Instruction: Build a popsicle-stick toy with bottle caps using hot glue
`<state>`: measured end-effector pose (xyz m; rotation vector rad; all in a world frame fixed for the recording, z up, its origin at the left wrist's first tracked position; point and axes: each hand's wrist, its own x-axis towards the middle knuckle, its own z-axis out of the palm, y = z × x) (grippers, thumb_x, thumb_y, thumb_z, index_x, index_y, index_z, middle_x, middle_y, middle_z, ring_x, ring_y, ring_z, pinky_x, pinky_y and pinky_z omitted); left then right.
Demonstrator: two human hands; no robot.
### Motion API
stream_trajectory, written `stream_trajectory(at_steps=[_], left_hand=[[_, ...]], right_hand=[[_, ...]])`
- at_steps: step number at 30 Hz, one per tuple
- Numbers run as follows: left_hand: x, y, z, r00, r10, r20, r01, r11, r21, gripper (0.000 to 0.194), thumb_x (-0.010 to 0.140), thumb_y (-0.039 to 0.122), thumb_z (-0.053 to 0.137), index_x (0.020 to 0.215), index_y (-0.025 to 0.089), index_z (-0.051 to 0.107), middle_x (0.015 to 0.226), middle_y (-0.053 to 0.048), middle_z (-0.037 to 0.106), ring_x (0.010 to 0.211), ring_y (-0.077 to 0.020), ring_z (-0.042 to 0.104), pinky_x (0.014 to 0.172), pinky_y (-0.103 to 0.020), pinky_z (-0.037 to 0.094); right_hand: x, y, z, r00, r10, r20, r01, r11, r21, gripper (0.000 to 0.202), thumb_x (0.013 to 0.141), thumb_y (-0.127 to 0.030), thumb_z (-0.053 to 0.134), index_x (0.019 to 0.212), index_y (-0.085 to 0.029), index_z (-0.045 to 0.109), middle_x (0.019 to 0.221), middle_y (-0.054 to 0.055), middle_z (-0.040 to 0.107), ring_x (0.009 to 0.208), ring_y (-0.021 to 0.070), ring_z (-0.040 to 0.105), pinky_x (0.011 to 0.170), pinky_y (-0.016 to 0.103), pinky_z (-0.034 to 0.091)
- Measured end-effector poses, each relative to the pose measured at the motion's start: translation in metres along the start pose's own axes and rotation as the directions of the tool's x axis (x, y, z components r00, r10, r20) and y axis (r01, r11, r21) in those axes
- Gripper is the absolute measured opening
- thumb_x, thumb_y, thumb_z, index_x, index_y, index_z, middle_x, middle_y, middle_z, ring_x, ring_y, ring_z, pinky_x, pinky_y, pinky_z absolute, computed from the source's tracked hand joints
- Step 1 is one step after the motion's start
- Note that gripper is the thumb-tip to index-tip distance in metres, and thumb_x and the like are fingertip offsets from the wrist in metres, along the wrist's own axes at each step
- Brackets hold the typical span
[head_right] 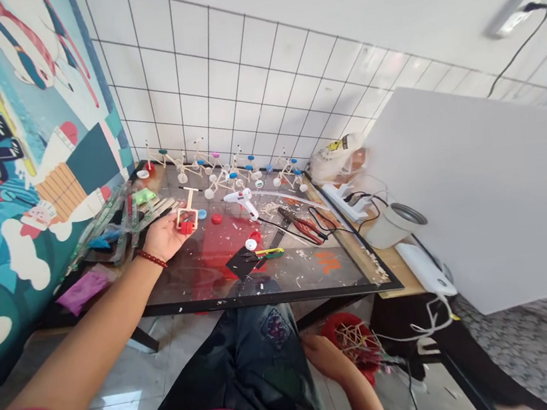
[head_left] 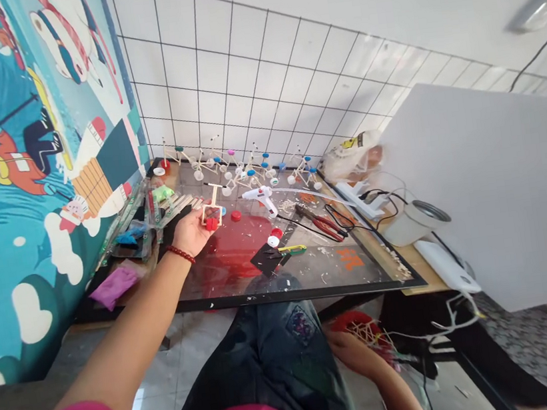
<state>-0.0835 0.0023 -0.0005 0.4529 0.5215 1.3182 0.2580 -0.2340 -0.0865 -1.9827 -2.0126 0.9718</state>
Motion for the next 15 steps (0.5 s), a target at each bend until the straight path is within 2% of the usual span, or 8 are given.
stream_trajectory(at_steps=[3,5,7,10,11,13,15], left_hand=[[0.003,0.000,-0.002,0.998,0.052,-0.024,-0.051,0.999,0.012,0.019,0.087,0.005,0.050,0.097,0.012,0.065,0.084,-0.008,0.069,0.081,-0.0154,0.069,0.074,-0.026,0.056],[0.005,-0.001,-0.003,0.997,0.065,-0.029,-0.065,0.998,-0.009,0.019,0.087,0.004,0.049,0.096,0.012,0.065,0.084,-0.008,0.069,0.082,-0.0147,0.069,0.075,-0.025,0.056],[0.004,-0.001,-0.004,0.999,0.043,-0.023,-0.044,0.998,-0.053,0.018,0.089,0.006,0.048,0.096,0.012,0.064,0.087,-0.010,0.070,0.085,-0.0163,0.069,0.077,-0.028,0.057],[0.001,-0.002,-0.003,1.000,-0.002,0.003,0.003,0.996,-0.089,0.017,0.091,0.009,0.048,0.098,0.012,0.064,0.091,-0.012,0.071,0.087,-0.0192,0.070,0.077,-0.033,0.058],[0.000,-0.003,-0.002,1.000,-0.009,0.007,0.010,0.996,-0.092,0.017,0.092,0.009,0.048,0.099,0.012,0.063,0.091,-0.012,0.071,0.087,-0.0194,0.070,0.077,-0.033,0.058],[-0.002,-0.004,0.000,1.000,-0.007,0.011,0.008,0.996,-0.089,0.018,0.091,0.008,0.048,0.099,0.012,0.063,0.090,-0.012,0.071,0.085,-0.0192,0.071,0.074,-0.032,0.058],[-0.003,-0.005,0.002,1.000,0.010,0.014,-0.009,0.997,-0.082,0.018,0.091,0.007,0.048,0.098,0.011,0.064,0.089,-0.012,0.072,0.083,-0.0191,0.071,0.072,-0.030,0.057]], right_hand=[[-0.025,-0.012,-0.015,0.993,-0.093,0.072,0.094,0.996,-0.006,0.022,0.090,-0.031,0.056,0.093,-0.022,0.075,0.085,0.005,0.075,0.081,0.0232,0.071,0.077,0.034,0.055],[-0.033,-0.040,-0.030,0.979,-0.202,0.013,0.201,0.979,0.031,0.028,0.091,-0.034,0.056,0.111,-0.023,0.073,0.100,0.008,0.076,0.088,0.0235,0.071,0.081,0.034,0.055],[-0.027,-0.077,-0.045,0.935,-0.348,-0.069,0.353,0.933,0.066,0.028,0.094,-0.033,0.054,0.114,-0.024,0.072,0.105,0.009,0.075,0.093,0.0224,0.070,0.084,0.033,0.054],[0.012,-0.132,-0.058,0.822,-0.540,-0.180,0.557,0.828,0.061,0.021,0.094,-0.027,0.055,0.103,-0.024,0.074,0.096,0.006,0.075,0.086,0.0189,0.070,0.080,0.030,0.053],[0.033,-0.148,-0.058,0.801,-0.553,-0.227,0.577,0.815,0.051,0.020,0.093,-0.025,0.056,0.100,-0.024,0.074,0.093,0.006,0.075,0.083,0.0181,0.069,0.079,0.030,0.053],[0.078,-0.175,-0.054,0.789,-0.508,-0.346,0.572,0.813,0.110,0.019,0.088,-0.024,0.061,0.104,-0.022,0.072,0.091,0.005,0.075,0.078,0.0171,0.069,0.077,0.031,0.055],[0.122,-0.195,-0.044,0.792,-0.395,-0.465,0.525,0.830,0.189,0.033,0.085,-0.026,0.065,0.117,-0.021,0.066,0.103,0.007,0.072,0.083,0.0182,0.069,0.081,0.034,0.057]])
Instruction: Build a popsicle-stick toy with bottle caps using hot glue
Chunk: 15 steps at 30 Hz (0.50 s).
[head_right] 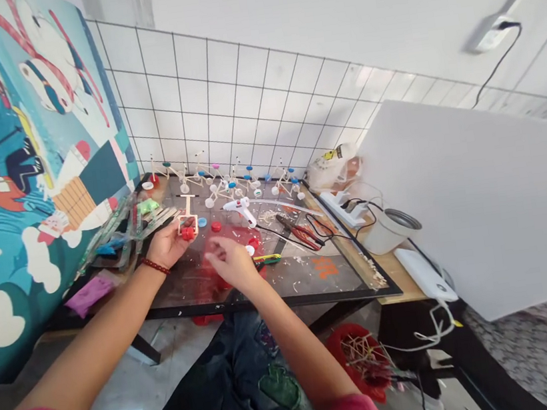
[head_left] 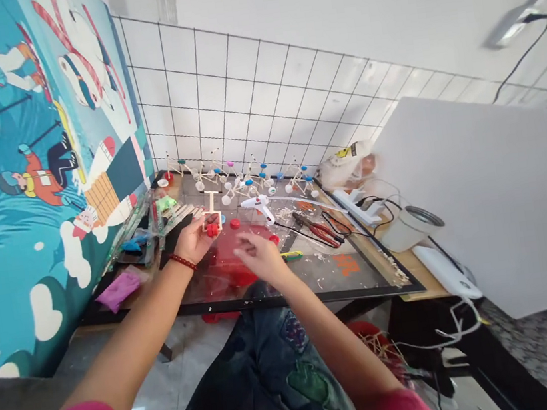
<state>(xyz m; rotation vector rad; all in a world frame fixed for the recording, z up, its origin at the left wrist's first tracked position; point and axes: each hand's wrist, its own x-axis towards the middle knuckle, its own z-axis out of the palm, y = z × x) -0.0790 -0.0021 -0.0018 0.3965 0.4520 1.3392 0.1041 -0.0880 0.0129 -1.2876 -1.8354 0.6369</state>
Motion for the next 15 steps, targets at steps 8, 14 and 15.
stream_trajectory(at_steps=[8,14,15], left_hand=[[-0.003,-0.009,0.007,0.999,-0.028,0.022,0.027,0.999,0.045,0.025,0.088,0.011,0.051,0.109,0.015,0.063,0.093,-0.009,0.074,0.088,-0.0213,0.072,0.084,-0.036,0.058],[-0.002,-0.006,0.004,0.999,-0.012,-0.037,0.016,0.995,0.103,0.024,0.082,0.009,0.058,0.104,0.014,0.064,0.086,-0.007,0.072,0.083,-0.0186,0.071,0.081,-0.032,0.057],[-0.001,-0.005,0.003,0.995,0.026,-0.100,-0.014,0.993,0.120,0.025,0.080,0.006,0.060,0.104,0.014,0.063,0.082,-0.005,0.071,0.078,-0.0162,0.070,0.079,-0.029,0.056]], right_hand=[[0.060,0.014,0.064,0.970,0.051,-0.238,-0.049,0.999,0.014,0.064,0.067,-0.039,0.081,0.123,-0.020,0.055,0.118,0.012,0.061,0.096,0.0231,0.065,0.089,0.042,0.055],[0.068,0.031,0.051,0.975,0.102,-0.198,-0.076,0.988,0.134,0.050,0.067,-0.031,0.076,0.113,-0.018,0.063,0.105,0.007,0.068,0.085,0.0193,0.066,0.081,0.035,0.056],[0.068,0.034,0.046,0.976,0.090,-0.198,-0.065,0.989,0.130,0.050,0.066,-0.029,0.076,0.113,-0.018,0.063,0.105,0.007,0.069,0.085,0.0190,0.066,0.081,0.034,0.056]])
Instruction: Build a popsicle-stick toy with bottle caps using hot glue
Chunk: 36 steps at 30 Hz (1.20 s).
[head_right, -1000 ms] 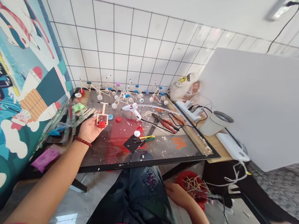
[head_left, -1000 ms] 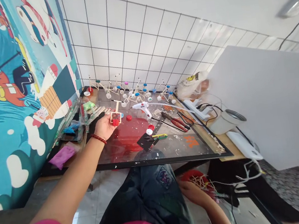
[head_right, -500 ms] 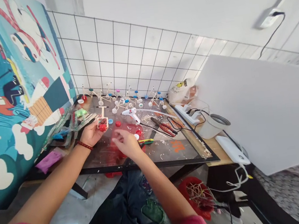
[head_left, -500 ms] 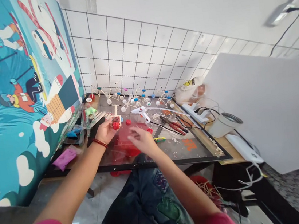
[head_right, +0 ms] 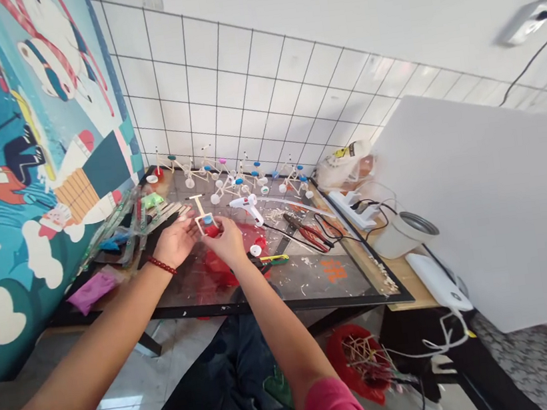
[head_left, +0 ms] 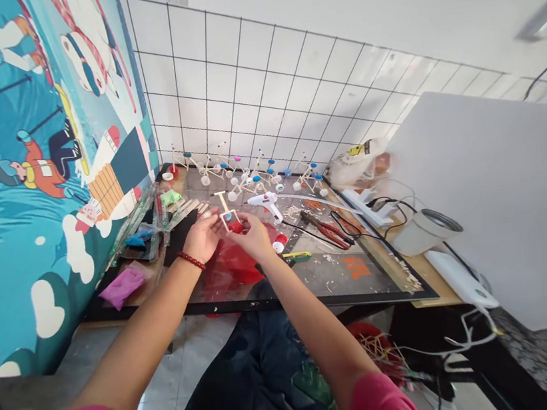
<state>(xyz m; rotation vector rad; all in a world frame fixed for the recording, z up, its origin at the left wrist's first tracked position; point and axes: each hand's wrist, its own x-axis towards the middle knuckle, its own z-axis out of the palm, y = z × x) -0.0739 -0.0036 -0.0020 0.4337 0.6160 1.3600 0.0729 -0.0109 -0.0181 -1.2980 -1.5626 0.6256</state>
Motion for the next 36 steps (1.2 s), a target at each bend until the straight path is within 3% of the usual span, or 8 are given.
stream_trajectory(at_steps=[3,8,15,18,23,29,33,36], left_hand=[[0.000,0.000,-0.002,0.997,0.041,-0.067,-0.038,0.998,0.049,0.028,0.078,0.003,0.065,0.103,0.015,0.063,0.081,-0.003,0.071,0.074,-0.0128,0.069,0.074,-0.024,0.054],[-0.014,-0.007,0.010,0.964,-0.125,0.234,0.115,0.992,0.053,0.020,0.086,0.018,0.065,0.105,0.012,0.068,0.093,-0.009,0.074,0.074,-0.0159,0.070,0.069,-0.027,0.056],[-0.015,-0.005,0.011,0.978,-0.107,0.179,0.101,0.994,0.043,0.028,0.094,0.023,0.052,0.110,0.008,0.070,0.101,-0.016,0.075,0.088,-0.0223,0.072,0.075,-0.033,0.058],[-0.015,-0.005,0.012,0.973,-0.124,0.197,0.115,0.992,0.055,0.030,0.094,0.024,0.053,0.114,0.009,0.070,0.102,-0.017,0.075,0.092,-0.0237,0.071,0.077,-0.034,0.058],[-0.019,-0.008,0.016,0.969,-0.155,0.192,0.143,0.987,0.074,0.027,0.095,0.022,0.051,0.106,0.008,0.071,0.097,-0.016,0.075,0.087,-0.0218,0.071,0.071,-0.030,0.058],[-0.018,-0.011,0.017,0.969,-0.161,0.186,0.157,0.987,0.038,0.023,0.093,0.021,0.053,0.101,0.008,0.071,0.088,-0.014,0.072,0.079,-0.0193,0.069,0.071,-0.030,0.057],[-0.017,-0.007,0.013,0.982,-0.063,0.179,0.074,0.996,-0.055,0.024,0.092,0.022,0.052,0.101,0.009,0.070,0.085,-0.011,0.071,0.077,-0.0179,0.067,0.067,-0.030,0.056],[-0.017,-0.004,0.011,0.982,-0.025,0.188,0.041,0.996,-0.082,0.023,0.091,0.024,0.054,0.102,0.012,0.070,0.089,-0.011,0.071,0.083,-0.0202,0.068,0.074,-0.033,0.056]], right_hand=[[-0.004,0.001,-0.011,0.994,-0.092,-0.059,0.091,0.996,-0.028,0.050,0.065,-0.027,0.076,0.113,-0.018,0.065,0.108,0.007,0.069,0.093,0.0205,0.066,0.089,0.036,0.055],[-0.019,-0.013,-0.007,0.974,-0.193,-0.119,0.196,0.980,0.018,0.042,0.073,-0.031,0.075,0.112,-0.019,0.066,0.108,0.008,0.071,0.098,0.0221,0.067,0.093,0.037,0.054],[-0.027,-0.019,-0.008,0.951,-0.304,-0.054,0.308,0.944,0.119,0.022,0.089,-0.030,0.059,0.106,-0.021,0.071,0.113,0.009,0.073,0.109,0.0213,0.067,0.100,0.038,0.052],[-0.025,-0.015,-0.011,0.954,-0.280,-0.111,0.289,0.955,0.071,0.016,0.089,-0.029,0.059,0.095,-0.023,0.073,0.106,0.008,0.074,0.108,0.0214,0.067,0.099,0.038,0.052],[-0.022,-0.004,-0.008,0.965,-0.172,-0.198,0.183,0.982,0.042,0.019,0.091,-0.032,0.052,0.086,-0.020,0.066,0.091,0.007,0.069,0.088,0.0199,0.065,0.081,0.034,0.053],[-0.018,0.003,-0.004,0.974,-0.067,-0.218,0.045,0.994,-0.104,0.018,0.091,-0.029,0.044,0.084,-0.021,0.058,0.089,0.008,0.064,0.083,0.0208,0.059,0.080,0.035,0.048],[-0.018,0.004,-0.017,0.945,-0.005,-0.328,-0.024,0.996,-0.084,0.021,0.092,-0.032,0.041,0.082,-0.021,0.056,0.082,0.006,0.063,0.079,0.0203,0.057,0.078,0.034,0.046],[-0.026,0.001,-0.032,0.968,-0.010,-0.251,-0.008,0.997,-0.070,0.036,0.092,-0.047,0.048,0.068,-0.021,0.055,0.066,0.001,0.057,0.066,0.0173,0.054,0.068,0.031,0.045]])
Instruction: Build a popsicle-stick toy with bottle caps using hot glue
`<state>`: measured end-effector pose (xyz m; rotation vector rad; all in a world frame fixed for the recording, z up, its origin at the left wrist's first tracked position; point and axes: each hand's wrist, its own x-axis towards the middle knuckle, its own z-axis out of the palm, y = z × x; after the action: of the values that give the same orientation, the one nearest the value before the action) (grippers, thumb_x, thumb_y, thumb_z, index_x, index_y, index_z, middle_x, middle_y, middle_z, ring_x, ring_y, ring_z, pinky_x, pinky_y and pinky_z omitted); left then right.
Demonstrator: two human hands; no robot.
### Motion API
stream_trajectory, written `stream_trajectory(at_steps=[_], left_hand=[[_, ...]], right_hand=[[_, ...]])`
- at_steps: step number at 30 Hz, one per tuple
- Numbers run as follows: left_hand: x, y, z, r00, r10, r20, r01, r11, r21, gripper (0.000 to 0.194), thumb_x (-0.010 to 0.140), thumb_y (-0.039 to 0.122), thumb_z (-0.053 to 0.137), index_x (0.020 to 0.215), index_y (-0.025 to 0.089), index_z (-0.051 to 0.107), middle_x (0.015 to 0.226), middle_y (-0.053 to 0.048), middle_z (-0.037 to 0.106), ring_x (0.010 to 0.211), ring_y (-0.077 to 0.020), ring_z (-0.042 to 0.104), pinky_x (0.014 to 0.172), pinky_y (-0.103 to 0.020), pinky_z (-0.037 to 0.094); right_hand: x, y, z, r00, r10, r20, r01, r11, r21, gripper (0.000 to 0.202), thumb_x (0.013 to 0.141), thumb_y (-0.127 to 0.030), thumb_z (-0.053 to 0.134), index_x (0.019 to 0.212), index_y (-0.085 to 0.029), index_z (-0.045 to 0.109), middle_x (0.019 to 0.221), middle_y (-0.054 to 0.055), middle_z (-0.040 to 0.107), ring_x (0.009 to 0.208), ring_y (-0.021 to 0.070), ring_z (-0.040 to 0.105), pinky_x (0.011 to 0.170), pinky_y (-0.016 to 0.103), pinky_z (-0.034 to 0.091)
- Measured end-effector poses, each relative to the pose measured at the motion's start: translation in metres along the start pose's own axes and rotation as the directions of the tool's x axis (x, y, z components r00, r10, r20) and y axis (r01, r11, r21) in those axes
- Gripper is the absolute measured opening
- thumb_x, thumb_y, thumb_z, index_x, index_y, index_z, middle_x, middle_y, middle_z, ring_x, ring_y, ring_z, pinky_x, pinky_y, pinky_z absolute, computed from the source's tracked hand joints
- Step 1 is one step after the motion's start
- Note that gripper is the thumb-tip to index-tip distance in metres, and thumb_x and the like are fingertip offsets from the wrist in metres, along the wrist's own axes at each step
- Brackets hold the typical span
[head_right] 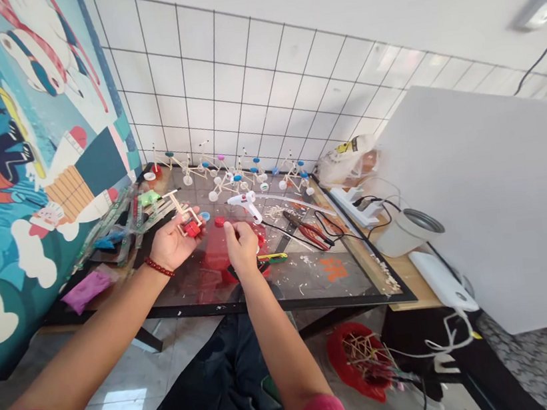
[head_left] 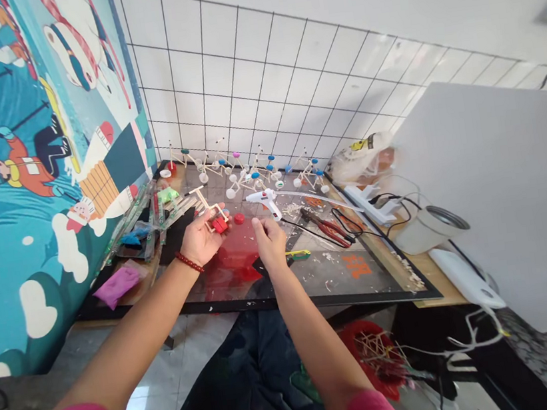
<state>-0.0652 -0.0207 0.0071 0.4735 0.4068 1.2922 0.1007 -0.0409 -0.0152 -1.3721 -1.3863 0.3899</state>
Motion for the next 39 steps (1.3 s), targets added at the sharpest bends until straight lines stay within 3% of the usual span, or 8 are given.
stream_trajectory(at_steps=[3,7,12,15,20,25,33,39], left_hand=[[-0.001,0.001,0.000,1.000,0.025,0.004,-0.025,1.000,0.009,0.021,0.089,0.026,0.059,0.104,0.016,0.069,0.091,-0.009,0.072,0.083,-0.0209,0.068,0.074,-0.034,0.056],[-0.003,0.001,0.003,1.000,-0.009,0.008,0.009,0.998,0.054,0.026,0.088,0.031,0.062,0.107,0.014,0.068,0.090,-0.010,0.072,0.086,-0.0216,0.070,0.074,-0.032,0.056],[-0.004,-0.007,0.007,0.994,-0.072,0.083,0.061,0.989,0.134,0.030,0.084,0.029,0.067,0.108,0.013,0.068,0.099,-0.012,0.072,0.099,-0.0255,0.069,0.089,-0.038,0.053],[0.001,-0.008,0.004,0.994,0.062,-0.090,-0.038,0.968,0.247,0.027,0.074,0.012,0.072,0.100,0.014,0.068,0.093,-0.008,0.071,0.092,-0.0228,0.068,0.087,-0.034,0.051],[0.012,0.022,-0.015,0.780,0.441,-0.445,-0.320,0.891,0.321,0.026,0.080,0.010,0.061,0.103,0.024,0.061,0.091,0.003,0.066,0.092,-0.0125,0.062,0.087,-0.025,0.046],[0.013,0.051,-0.032,0.542,0.532,-0.650,-0.439,0.839,0.321,0.030,0.078,0.016,0.062,0.106,0.026,0.058,0.096,0.001,0.065,0.101,-0.0152,0.062,0.091,-0.030,0.046],[0.014,0.048,-0.025,0.495,0.502,-0.709,-0.432,0.850,0.301,0.027,0.078,0.013,0.058,0.104,0.020,0.059,0.090,-0.001,0.062,0.080,-0.0106,0.062,0.072,-0.023,0.046],[0.013,0.047,-0.022,0.498,0.500,-0.709,-0.426,0.853,0.302,0.027,0.077,0.012,0.058,0.103,0.019,0.060,0.092,-0.001,0.063,0.075,-0.0089,0.062,0.067,-0.020,0.046]], right_hand=[[-0.008,-0.006,-0.009,0.991,-0.061,0.121,0.065,0.998,-0.024,0.042,0.081,-0.058,0.064,0.064,-0.020,0.058,0.063,0.000,0.057,0.061,0.0157,0.054,0.063,0.029,0.046],[-0.010,-0.015,0.006,0.976,-0.159,0.151,0.161,0.987,-0.003,0.056,0.065,-0.052,0.081,0.108,-0.019,0.065,0.101,0.008,0.068,0.088,0.0219,0.063,0.082,0.036,0.053],[0.002,-0.020,0.031,0.973,-0.106,0.204,0.081,0.989,0.126,0.052,0.071,-0.037,0.076,0.117,-0.019,0.063,0.106,0.007,0.071,0.088,0.0206,0.067,0.084,0.035,0.054],[0.005,-0.019,0.027,0.966,-0.091,0.243,0.077,0.995,0.068,0.037,0.075,-0.033,0.070,0.109,-0.020,0.068,0.096,0.004,0.074,0.082,0.0201,0.067,0.079,0.033,0.054],[0.003,-0.017,0.005,0.942,-0.119,0.313,0.225,0.917,-0.328,0.045,0.072,-0.026,0.065,0.117,-0.021,0.068,0.103,0.008,0.075,0.091,0.0262,0.067,0.083,0.037,0.049],[-0.004,-0.021,0.000,0.848,-0.142,0.511,0.429,0.750,-0.504,0.042,0.071,-0.033,0.068,0.111,-0.021,0.070,0.110,0.012,0.073,0.108,0.0327,0.060,0.092,0.045,0.041],[-0.006,-0.021,0.004,0.787,-0.037,0.616,0.431,0.748,-0.505,0.044,0.073,-0.038,0.066,0.114,-0.021,0.068,0.122,0.011,0.067,0.116,0.0318,0.054,0.094,0.045,0.034],[-0.007,-0.017,0.002,0.799,0.007,0.601,0.388,0.757,-0.525,0.048,0.075,-0.038,0.062,0.120,-0.022,0.064,0.123,0.011,0.065,0.117,0.0317,0.053,0.096,0.048,0.033]])
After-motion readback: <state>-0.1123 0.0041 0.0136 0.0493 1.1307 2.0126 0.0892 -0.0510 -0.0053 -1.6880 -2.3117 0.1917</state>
